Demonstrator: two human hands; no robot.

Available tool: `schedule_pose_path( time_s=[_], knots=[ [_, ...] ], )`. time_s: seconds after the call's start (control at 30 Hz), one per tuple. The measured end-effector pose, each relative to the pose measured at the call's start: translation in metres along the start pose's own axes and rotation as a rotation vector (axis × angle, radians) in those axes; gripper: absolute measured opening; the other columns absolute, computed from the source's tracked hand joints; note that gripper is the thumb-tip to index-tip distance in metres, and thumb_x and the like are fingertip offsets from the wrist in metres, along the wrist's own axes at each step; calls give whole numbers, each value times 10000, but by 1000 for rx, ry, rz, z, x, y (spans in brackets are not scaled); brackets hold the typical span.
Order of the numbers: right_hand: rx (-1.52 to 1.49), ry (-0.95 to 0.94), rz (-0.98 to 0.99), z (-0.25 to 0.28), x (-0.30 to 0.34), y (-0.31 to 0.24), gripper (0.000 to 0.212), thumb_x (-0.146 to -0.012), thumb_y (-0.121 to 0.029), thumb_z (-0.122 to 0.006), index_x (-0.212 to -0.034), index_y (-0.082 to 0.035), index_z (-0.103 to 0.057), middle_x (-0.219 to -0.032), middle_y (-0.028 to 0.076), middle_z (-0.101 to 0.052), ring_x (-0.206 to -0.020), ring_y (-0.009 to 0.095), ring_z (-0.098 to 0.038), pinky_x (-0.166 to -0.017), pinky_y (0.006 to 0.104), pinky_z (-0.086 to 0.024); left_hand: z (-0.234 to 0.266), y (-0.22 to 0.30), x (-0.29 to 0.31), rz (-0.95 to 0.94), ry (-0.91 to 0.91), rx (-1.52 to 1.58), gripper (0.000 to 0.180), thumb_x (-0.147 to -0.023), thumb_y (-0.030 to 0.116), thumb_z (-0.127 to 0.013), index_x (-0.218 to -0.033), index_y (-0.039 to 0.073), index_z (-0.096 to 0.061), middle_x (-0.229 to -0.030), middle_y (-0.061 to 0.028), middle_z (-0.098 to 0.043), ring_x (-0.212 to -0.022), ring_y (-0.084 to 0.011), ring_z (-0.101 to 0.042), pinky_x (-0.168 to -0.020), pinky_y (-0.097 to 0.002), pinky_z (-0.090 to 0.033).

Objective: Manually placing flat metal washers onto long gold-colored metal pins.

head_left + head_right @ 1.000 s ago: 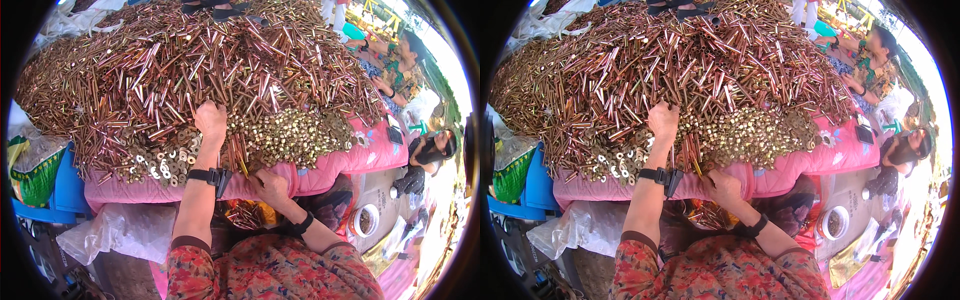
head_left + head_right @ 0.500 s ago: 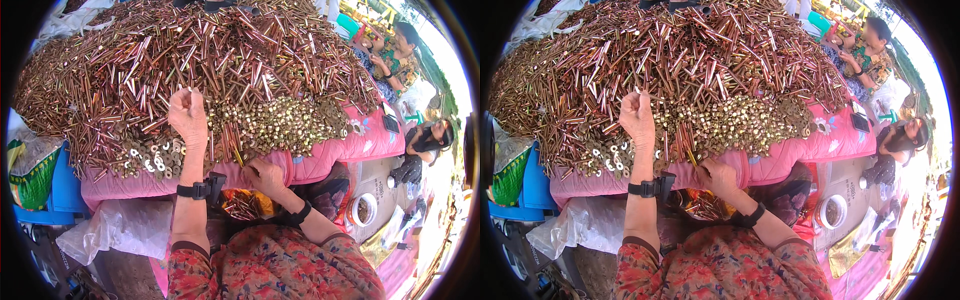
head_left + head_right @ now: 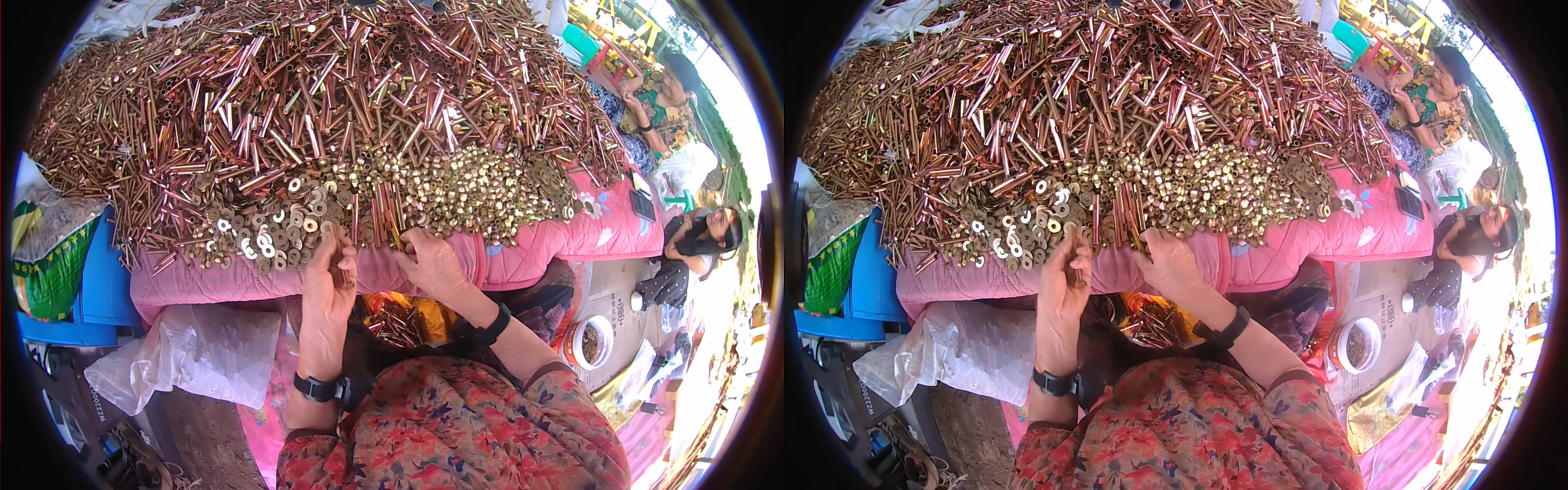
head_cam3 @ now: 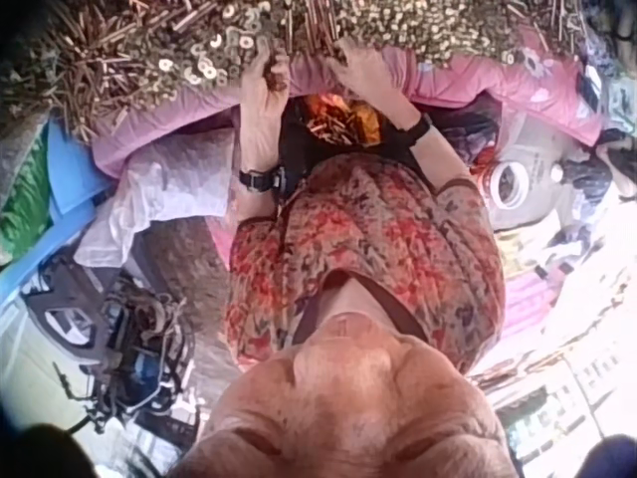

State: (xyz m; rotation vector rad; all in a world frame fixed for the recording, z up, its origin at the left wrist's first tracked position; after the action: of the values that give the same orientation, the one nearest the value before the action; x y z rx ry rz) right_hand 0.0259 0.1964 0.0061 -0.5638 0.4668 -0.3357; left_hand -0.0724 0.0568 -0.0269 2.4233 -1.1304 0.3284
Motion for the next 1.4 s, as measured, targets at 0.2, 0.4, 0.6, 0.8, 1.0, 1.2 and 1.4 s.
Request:
schedule_pose_path(
  time_s=[0.2,0.4,0.6,0.8,1.0,1.2,1.4],
  knots=[
    [105,40,-43,19,-9,11,161,-781,-158,-641,-899,-62,-586,-825,122,-568,-725,314,-597,-624,392,-487,6,-26,37,83,79,-170,180,-915,133,-528,-1080,61,-543,-907,-52,-613,-636,-81,-519,-468,-154,-426],
    [137,31,107,10,-11,2,157,-755,-152,-641,-886,-70,-609,-842,89,-550,-808,287,-576,-697,370,-476,18,-35,31,64,103,-199,138,-870,94,-579,-1007,76,-570,-854,-57,-630,-589,-85,-512,-428,-147,-374],
    [402,194,333,1,-1,-10,98,-685,-140,-643,-721,-64,-593,-794,67,-512,-744,258,-555,-647,373,-466,32,-39,27,56,157,-287,94,-850,114,-611,-934,81,-586,-807,-49,-616,-574,-92,-517,-428,-172,-357],
    [199,177,197,8,-10,-3,85,-692,-139,-629,-702,-69,-582,-718,76,-503,-658,267,-559,-599,371,-471,26,-38,35,29,198,-395,74,-846,153,-624,-903,116,-595,-747,-22,-614,-547,-73,-489,-434,-182,-344],
    [-57,229,-40,22,-9,13,64,-782,-91,-622,-768,-38,-588,-732,89,-572,-583,270,-573,-522,346,-468,21,-44,31,-13,164,-425,151,-837,129,-650,-953,41,-608,-721,-51,-639,-494,-55,-485,-411,-175,-333],
    [-303,215,57,23,11,-12,46,-818,-71,-630,-821,-37,-599,-695,103,-586,-504,189,-542,-456,291,-416,10,-51,27,-33,73,-410,115,-839,107,-645,-910,21,-616,-722,-71,-647,-481,-44,-463,-401,-162,-300],
    [-354,235,10,11,25,-23,73,-797,-74,-651,-844,-48,-602,-716,104,-605,-528,193,-573,-466,294,-441,15,-50,29,2,97,-353,70,-828,90,-634,-851,30,-607,-688,-52,-606,-462,-36,-407,-394,-160,-269]
  ],
)
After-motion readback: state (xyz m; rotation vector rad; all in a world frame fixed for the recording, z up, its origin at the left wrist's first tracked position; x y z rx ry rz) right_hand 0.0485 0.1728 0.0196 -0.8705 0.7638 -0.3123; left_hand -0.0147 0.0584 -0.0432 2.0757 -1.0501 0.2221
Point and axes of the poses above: each hand's wrist, its own x-axis away from the middle knuckle, its own z-axis out of the back of the hand, y = z × x, the point moved 7 cm from there along -x, towards the middle knuckle
